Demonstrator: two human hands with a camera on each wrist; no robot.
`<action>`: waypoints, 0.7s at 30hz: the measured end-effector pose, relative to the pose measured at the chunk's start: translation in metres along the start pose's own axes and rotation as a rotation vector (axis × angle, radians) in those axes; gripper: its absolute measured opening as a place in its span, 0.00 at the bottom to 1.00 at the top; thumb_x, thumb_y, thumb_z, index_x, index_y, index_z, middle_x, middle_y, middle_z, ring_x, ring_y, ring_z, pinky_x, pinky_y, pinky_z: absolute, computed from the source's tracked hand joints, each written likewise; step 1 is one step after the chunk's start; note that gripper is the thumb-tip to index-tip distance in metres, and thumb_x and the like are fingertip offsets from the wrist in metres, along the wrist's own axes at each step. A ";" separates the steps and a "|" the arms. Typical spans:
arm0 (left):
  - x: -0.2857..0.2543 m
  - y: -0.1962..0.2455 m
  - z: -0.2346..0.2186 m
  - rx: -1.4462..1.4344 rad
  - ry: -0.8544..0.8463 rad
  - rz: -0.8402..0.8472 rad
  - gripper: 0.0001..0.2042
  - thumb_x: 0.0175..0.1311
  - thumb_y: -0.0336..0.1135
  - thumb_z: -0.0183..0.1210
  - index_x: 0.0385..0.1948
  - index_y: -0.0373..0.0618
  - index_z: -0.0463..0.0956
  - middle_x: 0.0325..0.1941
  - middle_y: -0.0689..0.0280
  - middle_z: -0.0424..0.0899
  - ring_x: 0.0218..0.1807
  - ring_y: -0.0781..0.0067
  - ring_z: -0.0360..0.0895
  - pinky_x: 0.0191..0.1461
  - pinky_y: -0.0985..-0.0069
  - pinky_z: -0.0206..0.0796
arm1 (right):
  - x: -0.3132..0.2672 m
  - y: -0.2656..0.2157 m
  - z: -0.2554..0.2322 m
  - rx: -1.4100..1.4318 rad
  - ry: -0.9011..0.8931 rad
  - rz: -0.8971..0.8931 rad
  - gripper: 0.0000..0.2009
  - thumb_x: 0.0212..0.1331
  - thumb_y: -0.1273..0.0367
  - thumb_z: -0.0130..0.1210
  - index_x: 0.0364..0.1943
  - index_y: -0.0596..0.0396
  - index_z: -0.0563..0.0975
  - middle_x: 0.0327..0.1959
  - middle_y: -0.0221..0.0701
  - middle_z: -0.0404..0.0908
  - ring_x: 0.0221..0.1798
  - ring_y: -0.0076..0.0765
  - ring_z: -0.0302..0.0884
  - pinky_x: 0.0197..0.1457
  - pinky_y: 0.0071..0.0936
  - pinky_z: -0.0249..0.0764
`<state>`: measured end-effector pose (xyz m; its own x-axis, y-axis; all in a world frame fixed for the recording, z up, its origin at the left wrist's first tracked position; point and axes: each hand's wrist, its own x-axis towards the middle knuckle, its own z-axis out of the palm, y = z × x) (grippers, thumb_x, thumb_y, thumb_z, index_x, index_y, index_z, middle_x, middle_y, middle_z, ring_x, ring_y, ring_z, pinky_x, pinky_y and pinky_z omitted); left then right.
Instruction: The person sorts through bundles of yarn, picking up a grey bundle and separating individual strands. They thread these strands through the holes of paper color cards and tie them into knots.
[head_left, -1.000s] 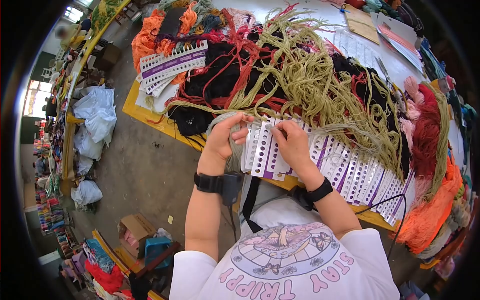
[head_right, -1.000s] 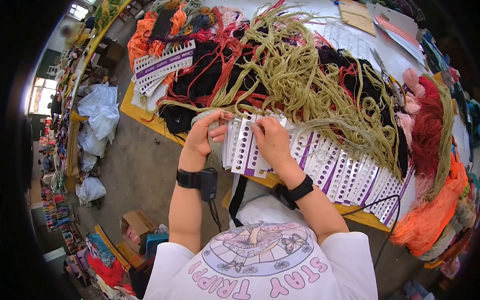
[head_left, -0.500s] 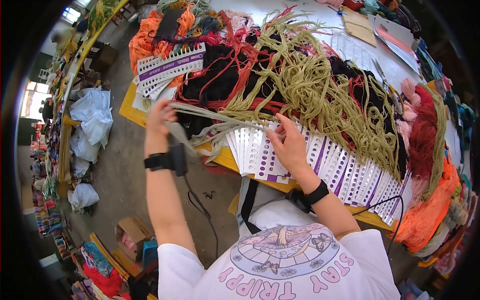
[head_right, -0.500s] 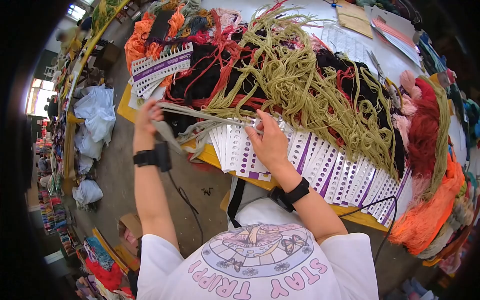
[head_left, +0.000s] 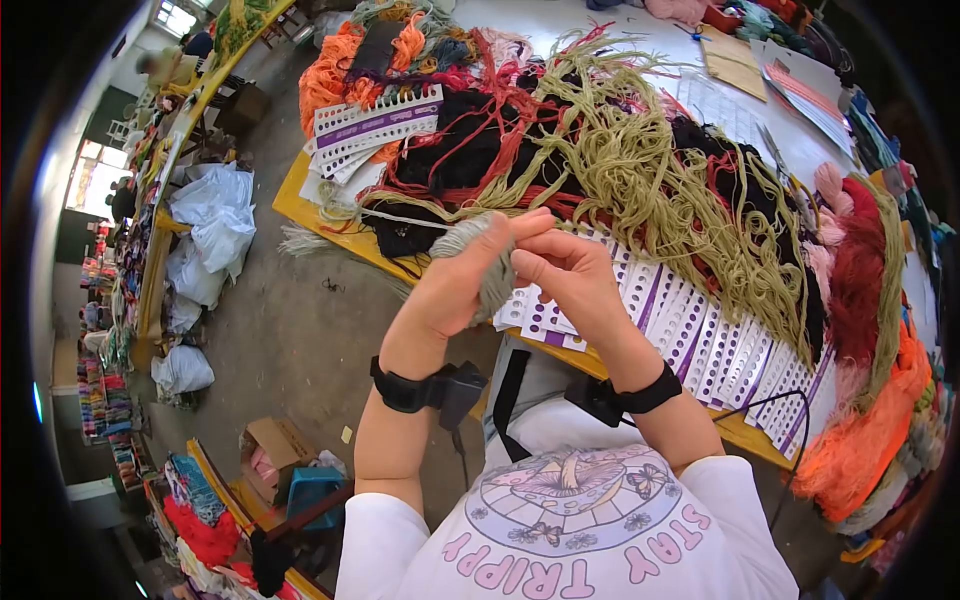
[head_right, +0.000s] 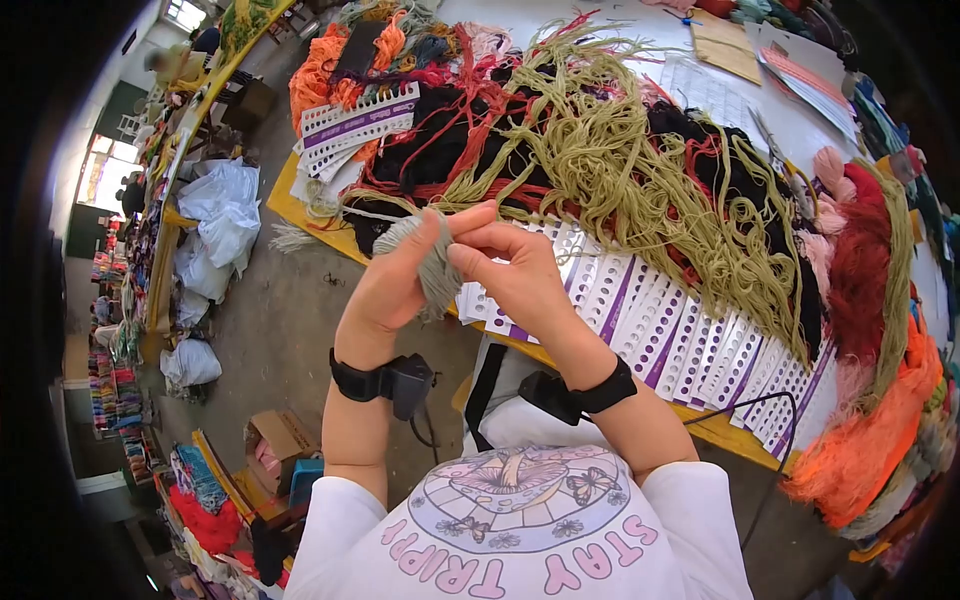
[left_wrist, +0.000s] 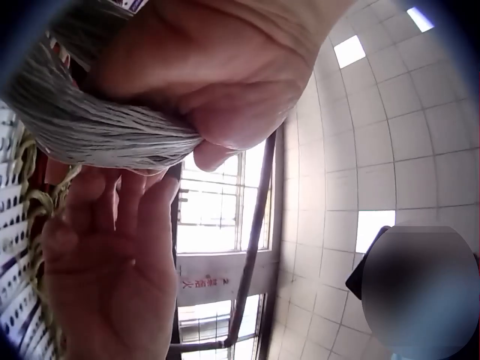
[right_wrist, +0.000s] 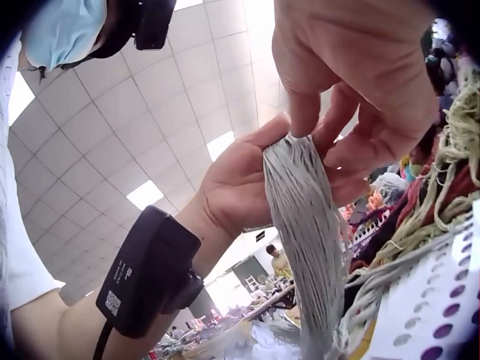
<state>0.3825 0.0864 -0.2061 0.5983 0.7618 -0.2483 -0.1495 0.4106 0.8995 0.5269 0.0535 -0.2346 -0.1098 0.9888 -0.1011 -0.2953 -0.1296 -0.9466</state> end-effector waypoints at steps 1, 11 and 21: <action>-0.001 0.003 0.008 0.027 -0.008 -0.012 0.29 0.66 0.53 0.33 0.56 0.35 0.60 0.57 0.58 0.66 0.55 0.71 0.66 0.53 0.76 0.62 | -0.003 -0.002 -0.001 0.014 0.027 -0.001 0.09 0.51 0.68 0.57 0.33 0.60 0.78 0.28 0.28 0.77 0.28 0.20 0.73 0.28 0.14 0.68; -0.001 0.009 0.032 -0.124 0.059 -0.030 0.28 0.65 0.54 0.36 0.52 0.34 0.64 0.51 0.62 0.70 0.43 0.76 0.70 0.43 0.78 0.65 | -0.017 -0.007 -0.026 0.354 0.054 0.084 0.08 0.53 0.66 0.56 0.31 0.55 0.77 0.24 0.23 0.76 0.23 0.14 0.70 0.23 0.11 0.64; 0.001 0.002 0.029 -0.066 -0.060 -0.076 0.32 0.64 0.56 0.33 0.53 0.31 0.62 0.50 0.58 0.72 0.49 0.71 0.71 0.50 0.73 0.67 | -0.022 -0.009 -0.015 0.078 0.034 0.023 0.06 0.53 0.66 0.55 0.30 0.54 0.75 0.21 0.20 0.73 0.22 0.13 0.71 0.20 0.09 0.58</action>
<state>0.4051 0.0735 -0.1937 0.6555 0.6966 -0.2916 -0.1524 0.5002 0.8524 0.5465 0.0345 -0.2283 -0.0857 0.9873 -0.1341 -0.3659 -0.1564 -0.9174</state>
